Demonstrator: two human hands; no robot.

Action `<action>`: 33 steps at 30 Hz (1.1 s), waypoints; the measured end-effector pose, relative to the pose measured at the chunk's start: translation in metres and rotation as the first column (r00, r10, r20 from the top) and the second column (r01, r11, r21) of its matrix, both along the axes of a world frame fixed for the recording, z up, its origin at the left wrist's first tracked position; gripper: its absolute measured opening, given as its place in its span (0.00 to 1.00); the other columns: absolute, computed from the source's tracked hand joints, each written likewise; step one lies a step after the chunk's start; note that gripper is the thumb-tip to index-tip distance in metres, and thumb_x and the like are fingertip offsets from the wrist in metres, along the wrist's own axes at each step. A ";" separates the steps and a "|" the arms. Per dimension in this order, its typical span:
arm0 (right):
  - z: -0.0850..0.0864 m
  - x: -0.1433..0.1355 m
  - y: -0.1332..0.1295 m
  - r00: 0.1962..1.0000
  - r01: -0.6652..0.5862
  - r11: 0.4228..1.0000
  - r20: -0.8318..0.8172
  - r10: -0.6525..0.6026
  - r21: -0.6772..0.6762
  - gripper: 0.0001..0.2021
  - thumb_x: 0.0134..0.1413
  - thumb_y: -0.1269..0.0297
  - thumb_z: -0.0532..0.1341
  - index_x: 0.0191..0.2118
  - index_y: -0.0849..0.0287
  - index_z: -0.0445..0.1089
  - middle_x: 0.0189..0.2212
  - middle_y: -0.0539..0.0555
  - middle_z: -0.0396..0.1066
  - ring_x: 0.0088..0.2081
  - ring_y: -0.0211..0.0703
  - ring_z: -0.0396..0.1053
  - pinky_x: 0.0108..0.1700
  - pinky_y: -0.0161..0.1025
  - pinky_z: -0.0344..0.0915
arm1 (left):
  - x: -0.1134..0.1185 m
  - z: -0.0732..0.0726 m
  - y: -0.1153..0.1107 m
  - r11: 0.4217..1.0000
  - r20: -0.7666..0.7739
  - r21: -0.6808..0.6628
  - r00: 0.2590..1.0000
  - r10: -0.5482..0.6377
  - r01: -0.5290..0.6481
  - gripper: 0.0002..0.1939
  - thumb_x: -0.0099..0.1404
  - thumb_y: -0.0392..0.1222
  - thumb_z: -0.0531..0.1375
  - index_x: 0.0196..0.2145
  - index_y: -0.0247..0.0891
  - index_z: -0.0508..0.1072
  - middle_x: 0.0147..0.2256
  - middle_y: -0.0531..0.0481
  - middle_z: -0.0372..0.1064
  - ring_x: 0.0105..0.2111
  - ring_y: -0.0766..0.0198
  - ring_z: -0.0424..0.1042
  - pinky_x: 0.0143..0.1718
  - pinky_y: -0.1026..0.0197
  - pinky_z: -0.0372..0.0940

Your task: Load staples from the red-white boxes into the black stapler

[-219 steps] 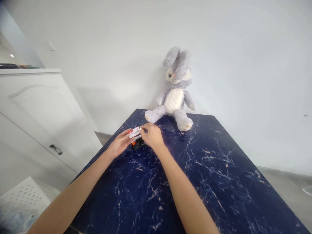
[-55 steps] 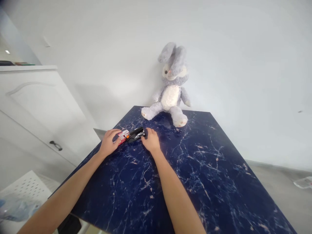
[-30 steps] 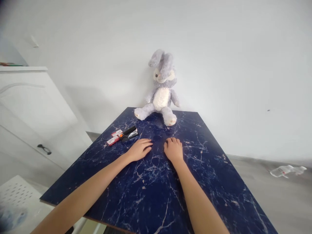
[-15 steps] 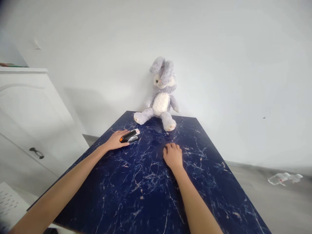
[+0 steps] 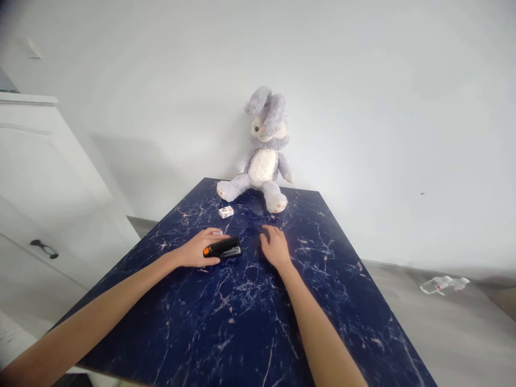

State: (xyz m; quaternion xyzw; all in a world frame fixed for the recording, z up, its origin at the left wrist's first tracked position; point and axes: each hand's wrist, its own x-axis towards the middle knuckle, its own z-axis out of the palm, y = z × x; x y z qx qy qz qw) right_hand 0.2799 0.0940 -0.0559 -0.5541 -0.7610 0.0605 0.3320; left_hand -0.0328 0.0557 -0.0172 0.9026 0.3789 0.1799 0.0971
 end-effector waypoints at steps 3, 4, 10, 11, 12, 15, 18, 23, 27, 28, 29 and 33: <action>0.004 -0.034 0.037 0.982 -0.188 0.982 0.005 0.188 0.007 0.24 0.62 0.66 0.54 0.63 0.57 0.63 0.62 0.59 0.63 0.63 0.48 0.60 0.64 0.48 0.55 | -0.002 -0.001 -0.030 1.000 -0.011 0.008 1.000 0.025 -0.025 0.38 0.62 0.58 0.63 0.67 0.51 0.60 0.63 0.45 0.63 0.66 0.40 0.53 0.64 0.38 0.53; 0.006 -0.049 0.052 0.973 -0.227 0.974 0.029 0.227 0.004 0.26 0.61 0.66 0.55 0.65 0.60 0.61 0.65 0.62 0.59 0.65 0.49 0.57 0.66 0.49 0.52 | -0.005 -0.002 -0.036 0.998 -0.013 0.025 0.999 0.052 -0.052 0.38 0.62 0.58 0.63 0.67 0.50 0.60 0.64 0.45 0.63 0.67 0.39 0.51 0.64 0.36 0.50; 0.015 -0.124 0.115 0.876 -0.434 0.898 0.199 0.438 -0.066 0.31 0.55 0.71 0.60 0.66 0.60 0.61 0.67 0.63 0.56 0.67 0.52 0.53 0.67 0.51 0.47 | -0.015 -0.002 -0.040 0.993 -0.030 0.065 0.994 0.104 -0.102 0.35 0.60 0.59 0.65 0.63 0.49 0.68 0.59 0.44 0.68 0.66 0.37 0.50 0.65 0.35 0.48; 0.016 -0.126 0.117 0.864 -0.452 0.889 0.214 0.455 -0.065 0.28 0.56 0.70 0.61 0.64 0.60 0.64 0.64 0.63 0.61 0.65 0.51 0.57 0.66 0.49 0.49 | -0.015 -0.002 -0.039 0.993 -0.029 0.060 0.994 0.101 -0.099 0.34 0.60 0.59 0.65 0.62 0.49 0.69 0.58 0.44 0.69 0.65 0.38 0.52 0.65 0.37 0.50; 0.016 -0.125 0.116 0.861 -0.459 0.886 0.217 0.460 -0.058 0.25 0.57 0.68 0.61 0.61 0.60 0.67 0.60 0.62 0.66 0.62 0.50 0.60 0.65 0.48 0.51 | -0.015 -0.002 -0.038 0.994 -0.027 0.058 0.995 0.095 -0.094 0.34 0.60 0.59 0.65 0.62 0.48 0.70 0.57 0.43 0.70 0.64 0.39 0.54 0.64 0.38 0.52; 0.013 -0.099 0.096 0.885 -0.435 0.899 0.160 0.437 -0.049 0.20 0.59 0.63 0.62 0.57 0.58 0.70 0.51 0.58 0.72 0.54 0.47 0.66 0.60 0.45 0.58 | -0.017 -0.004 -0.034 0.996 0.005 0.054 0.997 0.075 -0.075 0.34 0.60 0.61 0.65 0.60 0.46 0.71 0.54 0.43 0.72 0.62 0.41 0.58 0.63 0.41 0.55; 0.011 -0.058 0.056 0.902 -0.419 0.904 0.070 0.425 -0.084 0.21 0.59 0.64 0.62 0.57 0.55 0.70 0.51 0.56 0.72 0.52 0.47 0.67 0.59 0.46 0.59 | -0.015 -0.009 -0.030 0.998 0.031 0.025 0.998 0.060 -0.061 0.35 0.60 0.63 0.64 0.61 0.49 0.70 0.56 0.44 0.71 0.62 0.41 0.58 0.62 0.41 0.55; 0.015 0.000 -0.013 0.897 -0.441 0.885 -0.038 0.441 -0.147 0.22 0.60 0.69 0.55 0.59 0.54 0.68 0.53 0.57 0.71 0.54 0.49 0.67 0.61 0.50 0.58 | 0.014 -0.019 -0.022 0.998 0.055 0.010 0.997 0.055 -0.055 0.33 0.61 0.64 0.63 0.61 0.51 0.70 0.59 0.44 0.69 0.65 0.37 0.54 0.63 0.34 0.50; 0.017 0.021 -0.040 0.941 -0.338 0.921 -0.063 0.332 -0.196 0.24 0.57 0.74 0.51 0.57 0.54 0.69 0.53 0.55 0.72 0.54 0.48 0.66 0.61 0.50 0.57 | 0.041 -0.018 -0.019 0.997 0.066 0.054 0.997 0.049 -0.052 0.30 0.64 0.62 0.62 0.60 0.49 0.71 0.59 0.44 0.68 0.64 0.39 0.56 0.62 0.35 0.52; 0.016 0.022 -0.044 0.948 -0.317 0.929 -0.061 0.311 -0.191 0.25 0.55 0.75 0.52 0.57 0.54 0.68 0.54 0.55 0.71 0.55 0.48 0.65 0.62 0.50 0.57 | 0.044 -0.017 -0.019 0.996 0.078 0.070 0.996 0.049 -0.055 0.28 0.64 0.61 0.62 0.58 0.48 0.72 0.58 0.43 0.70 0.63 0.40 0.58 0.62 0.37 0.54; 0.015 0.023 -0.048 0.955 -0.296 0.937 -0.059 0.290 -0.186 0.25 0.54 0.75 0.52 0.58 0.54 0.68 0.55 0.54 0.71 0.56 0.48 0.65 0.62 0.49 0.57 | 0.046 -0.016 -0.019 0.995 0.090 0.085 0.995 0.049 -0.057 0.26 0.64 0.60 0.62 0.57 0.48 0.73 0.56 0.43 0.71 0.61 0.43 0.60 0.60 0.39 0.56; 0.015 0.021 -0.053 0.974 -0.225 0.955 -0.067 0.215 -0.192 0.23 0.57 0.74 0.49 0.55 0.53 0.68 0.54 0.53 0.71 0.56 0.47 0.65 0.60 0.48 0.59 | 0.044 -0.012 -0.022 0.992 0.114 0.108 0.992 0.056 -0.069 0.21 0.65 0.57 0.62 0.51 0.46 0.76 0.48 0.44 0.75 0.53 0.49 0.67 0.56 0.45 0.61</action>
